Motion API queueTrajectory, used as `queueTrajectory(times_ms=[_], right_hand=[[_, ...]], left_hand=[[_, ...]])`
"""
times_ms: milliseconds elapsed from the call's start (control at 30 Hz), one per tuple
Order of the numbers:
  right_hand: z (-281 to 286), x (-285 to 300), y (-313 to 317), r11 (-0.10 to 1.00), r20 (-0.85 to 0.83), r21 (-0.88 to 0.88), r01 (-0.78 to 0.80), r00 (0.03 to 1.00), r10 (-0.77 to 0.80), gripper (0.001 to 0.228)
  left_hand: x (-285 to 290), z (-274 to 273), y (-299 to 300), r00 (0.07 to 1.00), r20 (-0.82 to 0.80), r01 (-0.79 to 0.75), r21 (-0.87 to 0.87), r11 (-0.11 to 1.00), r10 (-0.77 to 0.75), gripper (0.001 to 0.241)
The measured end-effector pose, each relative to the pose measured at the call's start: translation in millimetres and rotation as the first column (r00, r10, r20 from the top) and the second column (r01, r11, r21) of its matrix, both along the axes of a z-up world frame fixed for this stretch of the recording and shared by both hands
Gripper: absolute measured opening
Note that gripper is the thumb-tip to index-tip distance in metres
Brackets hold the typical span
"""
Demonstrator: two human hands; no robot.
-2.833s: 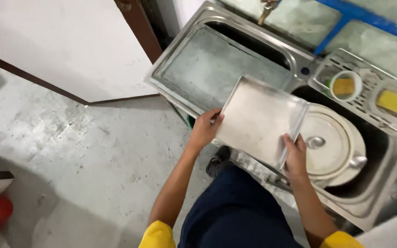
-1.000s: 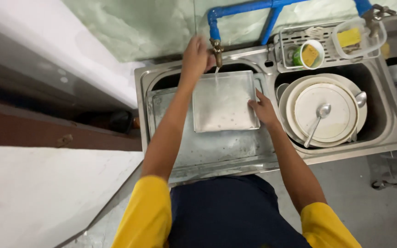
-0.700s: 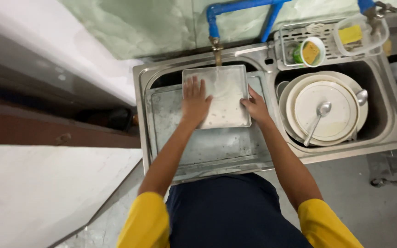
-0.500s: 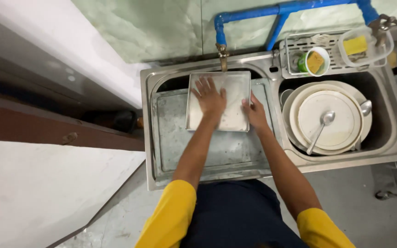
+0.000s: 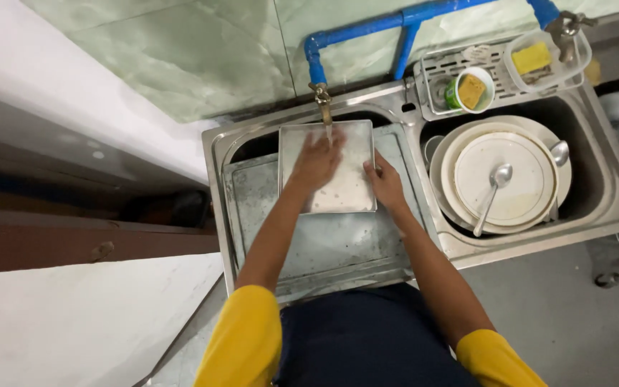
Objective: Washing metal baking trays in a sink.
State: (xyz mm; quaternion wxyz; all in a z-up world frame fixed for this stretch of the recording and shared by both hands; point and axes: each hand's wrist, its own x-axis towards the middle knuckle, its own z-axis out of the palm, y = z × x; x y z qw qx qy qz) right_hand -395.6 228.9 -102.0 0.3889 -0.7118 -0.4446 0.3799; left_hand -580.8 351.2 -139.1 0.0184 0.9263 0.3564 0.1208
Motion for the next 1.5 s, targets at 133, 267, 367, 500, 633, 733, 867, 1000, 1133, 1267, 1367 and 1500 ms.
queueTrajectory(times_ms=[133, 267, 367, 500, 633, 733, 867, 1000, 1133, 1267, 1367, 1500], right_hand=[[-24.7, 5.7, -1.2, 0.992, -0.014, 0.067, 0.106, 0.994, -0.105, 0.053], [-8.4, -2.5, -4.6, 0.986, 0.366, 0.117, 0.123, 0.917, -0.158, 0.047], [5.4, -23.0, 13.2, 1.0, 0.796, 0.014, 0.015, 0.606, -0.021, 0.061], [-3.4, -64.8, 47.8, 0.988, 0.904, -0.027, -0.154, 0.419, 0.09, 0.071], [-21.3, -107.8, 88.9, 0.965, 0.789, -0.172, -0.198, 0.559, 0.255, 0.081], [-5.7, -120.9, 87.0, 0.947, 0.798, -0.212, -0.242, 0.517, 0.31, 0.087], [-10.6, -113.3, 86.7, 0.944, 0.815, -0.134, -0.301, 0.508, 0.278, 0.085], [-68.9, -136.5, 97.4, 0.976, 0.826, 0.131, -0.174, 0.564, -0.01, 0.075], [-45.2, -137.0, 86.3, 0.805, 0.875, 0.238, -0.544, 0.48, 0.066, 0.059], [-40.4, -89.2, 78.8, 0.779, 0.894, 0.174, -0.603, 0.428, 0.132, 0.058], [-41.1, -86.9, 77.0, 0.912, 0.866, 0.16, -0.378, 0.497, 0.054, 0.07], [-40.2, -83.7, 78.3, 0.863, 0.893, 0.106, -0.493, 0.43, 0.136, 0.075]], left_hand=[[-30.9, -17.9, -16.1, 0.943, 0.178, -0.329, 0.39, 0.86, 0.28, 0.036], [-64.6, 32.9, -58.7, 0.869, -0.115, -0.442, 0.255, 0.86, 0.481, 0.053], [-74.3, 1.9, -57.0, 0.814, -0.067, -0.567, 0.126, 0.814, 0.577, 0.075], [-79.3, -38.0, -50.4, 0.803, 0.212, -0.565, -0.03, 0.825, 0.557, 0.069], [-78.6, -50.3, -45.4, 0.775, 0.285, -0.587, -0.008, 0.81, 0.564, 0.056], [-78.7, -58.9, -43.7, 0.764, 0.314, -0.589, -0.018, 0.808, 0.564, 0.058], [-76.3, -60.6, -38.7, 0.745, 0.358, -0.575, -0.083, 0.814, 0.563, 0.06], [-76.4, -66.1, -44.7, 0.764, 0.323, -0.527, -0.189, 0.829, 0.559, 0.057], [-77.9, -44.4, -46.4, 0.763, 0.32, -0.515, -0.225, 0.827, 0.562, 0.054], [-79.1, -37.6, -44.9, 0.712, 0.42, -0.485, -0.287, 0.826, 0.564, 0.053], [-80.6, -35.3, -55.2, 0.712, 0.422, -0.463, -0.32, 0.827, 0.561, 0.053], [-85.8, -26.9, -51.0, 0.713, 0.425, -0.485, -0.275, 0.83, 0.558, 0.058]])
